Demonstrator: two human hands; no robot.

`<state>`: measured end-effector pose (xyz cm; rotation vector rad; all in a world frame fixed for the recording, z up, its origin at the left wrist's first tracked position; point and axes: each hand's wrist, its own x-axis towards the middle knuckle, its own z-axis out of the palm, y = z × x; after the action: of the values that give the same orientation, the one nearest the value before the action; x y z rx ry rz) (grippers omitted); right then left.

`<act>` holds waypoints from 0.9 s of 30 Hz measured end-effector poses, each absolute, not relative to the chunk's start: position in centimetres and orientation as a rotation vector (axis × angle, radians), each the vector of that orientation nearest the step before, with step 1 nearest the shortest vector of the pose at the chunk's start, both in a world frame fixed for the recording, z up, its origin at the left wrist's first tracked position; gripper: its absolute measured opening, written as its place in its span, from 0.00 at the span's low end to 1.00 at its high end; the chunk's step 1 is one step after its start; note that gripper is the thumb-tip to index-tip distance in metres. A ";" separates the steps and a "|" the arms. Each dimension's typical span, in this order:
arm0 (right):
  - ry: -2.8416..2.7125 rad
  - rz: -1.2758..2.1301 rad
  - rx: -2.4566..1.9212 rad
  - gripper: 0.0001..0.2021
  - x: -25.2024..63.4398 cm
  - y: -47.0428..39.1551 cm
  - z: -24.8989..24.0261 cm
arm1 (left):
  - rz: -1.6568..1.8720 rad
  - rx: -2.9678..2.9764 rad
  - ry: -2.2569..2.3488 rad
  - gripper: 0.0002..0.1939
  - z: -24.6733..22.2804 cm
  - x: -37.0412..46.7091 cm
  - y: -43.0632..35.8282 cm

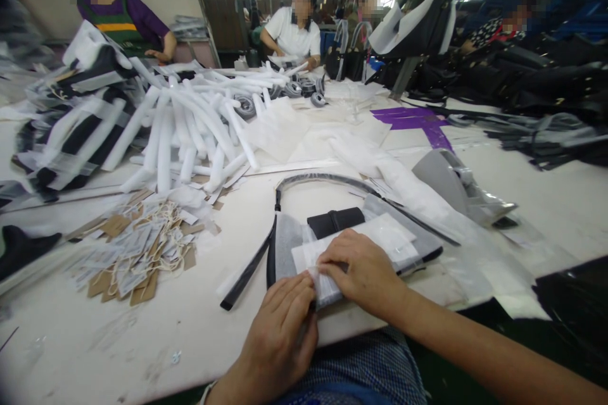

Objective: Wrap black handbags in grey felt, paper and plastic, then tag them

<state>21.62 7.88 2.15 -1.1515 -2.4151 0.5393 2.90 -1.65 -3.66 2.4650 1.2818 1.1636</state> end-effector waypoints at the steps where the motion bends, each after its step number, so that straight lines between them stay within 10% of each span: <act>1: -2.421 0.547 -1.181 0.04 21.5 7.9 2.3 | 1.178 2.465 1.278 0.22 -3.7 2.9 -1.6; 22: -2.457 0.559 -1.205 0.03 22.3 9.3 3.3 | 0.823 2.953 1.487 0.30 -4.0 3.0 -1.3; 27: -2.028 0.132 -1.400 0.08 32.4 11.3 5.5 | 0.857 3.230 1.281 0.29 -6.2 1.6 0.5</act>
<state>32.41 11.28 5.50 -1.3997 -2.0284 0.1318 1.63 0.50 -6.15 3.2298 1.2814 0.8570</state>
